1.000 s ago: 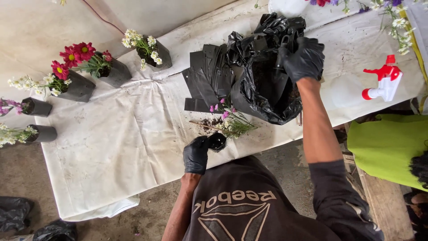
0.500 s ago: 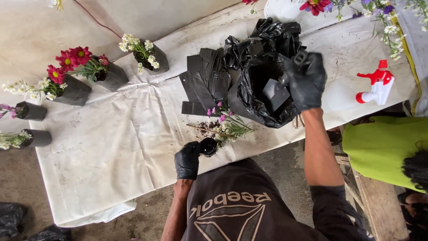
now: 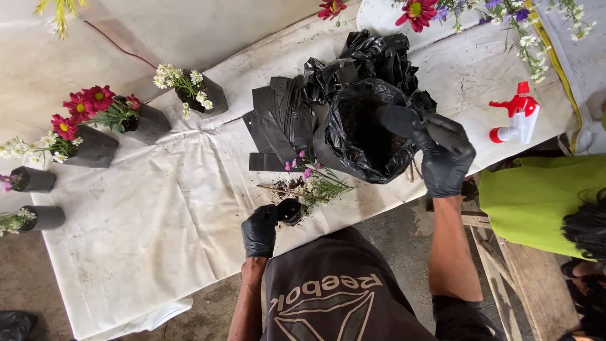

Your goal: The person fills a small black plastic pot with soil using a trowel, then uses a small stick to create a hole in the soil. They place a small flower into the hole and gently press the soil around the base to secure it.

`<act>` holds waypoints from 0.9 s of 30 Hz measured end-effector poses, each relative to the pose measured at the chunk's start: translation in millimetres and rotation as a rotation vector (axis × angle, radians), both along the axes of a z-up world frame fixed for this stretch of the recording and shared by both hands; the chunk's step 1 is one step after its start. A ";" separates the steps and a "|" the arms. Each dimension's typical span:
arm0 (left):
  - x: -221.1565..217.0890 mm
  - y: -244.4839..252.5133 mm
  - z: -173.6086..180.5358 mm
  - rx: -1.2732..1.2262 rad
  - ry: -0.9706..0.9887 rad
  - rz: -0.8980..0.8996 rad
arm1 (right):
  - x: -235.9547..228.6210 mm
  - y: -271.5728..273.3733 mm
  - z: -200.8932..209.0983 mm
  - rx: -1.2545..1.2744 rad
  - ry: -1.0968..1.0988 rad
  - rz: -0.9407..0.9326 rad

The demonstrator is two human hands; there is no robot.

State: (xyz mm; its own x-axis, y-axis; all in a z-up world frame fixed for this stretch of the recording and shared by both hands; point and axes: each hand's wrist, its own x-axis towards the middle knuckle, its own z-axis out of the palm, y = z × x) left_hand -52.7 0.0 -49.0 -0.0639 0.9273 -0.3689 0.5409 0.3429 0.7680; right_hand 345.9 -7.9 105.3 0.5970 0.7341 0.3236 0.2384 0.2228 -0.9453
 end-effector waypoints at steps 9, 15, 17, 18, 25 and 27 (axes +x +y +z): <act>1.2 5.8 9.3 -0.014 -0.007 0.002 | -42.4 13.7 -13.0 -0.056 -0.327 0.039; 1.4 8.2 4.0 -0.007 -0.017 -0.013 | -28.4 -17.5 -7.6 -0.113 -0.613 -0.100; 0.6 8.1 -0.5 -0.011 -0.023 -0.004 | -20.7 -21.6 -6.4 0.018 -0.786 -0.210; 1.7 8.6 1.5 -0.012 -0.023 -0.007 | -17.1 -20.7 -9.6 0.016 -0.786 -0.212; 9.2 14.8 12.6 0.031 -0.031 -0.039 | -10.6 -13.5 -61.6 -0.083 -1.081 -0.331; 9.4 14.5 15.5 0.051 -0.047 -0.028 | -18.5 -7.0 -50.7 -0.196 -1.070 -0.401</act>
